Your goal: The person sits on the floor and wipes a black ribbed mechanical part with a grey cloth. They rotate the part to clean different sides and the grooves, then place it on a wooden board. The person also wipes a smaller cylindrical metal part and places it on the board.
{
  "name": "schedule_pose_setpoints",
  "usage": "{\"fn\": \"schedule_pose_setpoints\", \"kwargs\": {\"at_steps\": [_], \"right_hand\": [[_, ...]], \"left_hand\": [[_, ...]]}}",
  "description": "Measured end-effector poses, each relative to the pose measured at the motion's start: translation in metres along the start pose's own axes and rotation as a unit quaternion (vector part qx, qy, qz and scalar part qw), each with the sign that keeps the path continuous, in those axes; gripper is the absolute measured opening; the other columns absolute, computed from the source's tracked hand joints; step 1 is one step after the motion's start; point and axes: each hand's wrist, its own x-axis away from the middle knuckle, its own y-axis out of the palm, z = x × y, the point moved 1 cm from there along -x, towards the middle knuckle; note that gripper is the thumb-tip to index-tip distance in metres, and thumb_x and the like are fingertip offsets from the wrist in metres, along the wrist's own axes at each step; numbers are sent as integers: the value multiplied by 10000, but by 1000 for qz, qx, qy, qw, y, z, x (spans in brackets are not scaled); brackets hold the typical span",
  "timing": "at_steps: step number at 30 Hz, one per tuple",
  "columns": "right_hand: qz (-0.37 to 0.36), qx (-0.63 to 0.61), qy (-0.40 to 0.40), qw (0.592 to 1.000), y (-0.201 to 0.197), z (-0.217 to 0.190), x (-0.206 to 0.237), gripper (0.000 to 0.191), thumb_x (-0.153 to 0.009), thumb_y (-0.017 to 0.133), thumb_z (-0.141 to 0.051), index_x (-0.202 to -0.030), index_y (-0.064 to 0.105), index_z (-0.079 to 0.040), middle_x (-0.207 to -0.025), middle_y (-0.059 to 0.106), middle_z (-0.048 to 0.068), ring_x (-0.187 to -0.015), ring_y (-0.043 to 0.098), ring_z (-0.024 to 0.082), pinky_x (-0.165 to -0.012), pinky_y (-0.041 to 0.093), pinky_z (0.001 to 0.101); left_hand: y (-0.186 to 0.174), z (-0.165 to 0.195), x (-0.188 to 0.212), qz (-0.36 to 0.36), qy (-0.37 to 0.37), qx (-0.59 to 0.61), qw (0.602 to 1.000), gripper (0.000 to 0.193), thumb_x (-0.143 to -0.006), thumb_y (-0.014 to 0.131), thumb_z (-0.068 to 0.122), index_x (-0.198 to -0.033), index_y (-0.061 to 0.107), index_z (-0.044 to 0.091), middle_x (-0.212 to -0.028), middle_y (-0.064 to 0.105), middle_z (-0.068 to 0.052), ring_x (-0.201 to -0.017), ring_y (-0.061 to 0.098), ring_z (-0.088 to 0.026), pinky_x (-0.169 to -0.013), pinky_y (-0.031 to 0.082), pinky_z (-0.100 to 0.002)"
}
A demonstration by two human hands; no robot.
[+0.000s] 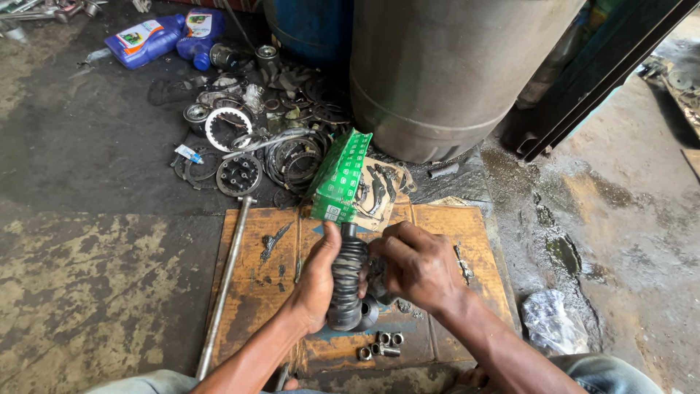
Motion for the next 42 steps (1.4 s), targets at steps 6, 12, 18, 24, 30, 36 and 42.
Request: {"fn": "schedule_pose_setpoints", "kwargs": {"at_steps": [6,12,18,24,30,36,42], "right_hand": [[4,-182,196,964,9,14,3,142,-834,645,58,-913,697,-47,-859,735,83,-761,752,196,-675,628,320],[21,-182,120,976,14,-5,3,47,-911,671,5,-942,642,-15,-976,712,114,-857,720,228,-748,591,341],[-10,-103,110,989,15,-13,1,64,-889,685,-12,-937,661,-46,-915,698,83,-750,727,236,-631,592,353],[-15,10,29,999,24,-19,3,270,-748,707,9,-990,698,-109,-963,674,59,-694,705,234,-521,582,349],[-20,0,-52,998,16,-25,1,412,-734,765,-15,-1128,728,-128,-1053,670,50,-750,724,225,-506,581,338],[7,-24,-43,999,9,-20,-5,435,-680,712,54,-1061,768,-148,-989,675,36,-718,711,211,-568,595,353],[48,-25,-37,998,8,-24,-2,401,-683,702,66,-1013,764,-152,-977,679,30,-744,730,201,-586,598,331]], "left_hand": [[-3,6,2,-30,-7,36,999,711,-932,364,708,-969,604,40,-740,679,-60,-607,681,-145,-570,580,-308],[-4,3,-4,43,-75,23,996,595,-943,432,645,-1034,631,92,-823,678,-25,-666,690,-137,-636,607,-362],[-4,0,-6,83,-68,-59,992,452,-946,439,536,-1028,621,132,-858,647,-10,-811,677,-102,-751,572,-365],[4,-5,-6,151,-9,-71,986,311,-976,551,393,-948,604,88,-809,569,-10,-714,568,-112,-631,505,-337],[-1,2,-3,182,22,-78,980,324,-972,552,337,-878,663,47,-788,608,-30,-701,585,-112,-606,506,-315],[0,2,-4,110,78,-43,990,339,-1001,537,319,-907,671,21,-799,640,-46,-702,616,-117,-639,533,-310],[0,-2,-1,80,45,-29,995,378,-968,506,371,-904,686,45,-792,682,-45,-670,661,-129,-630,586,-335]]}}
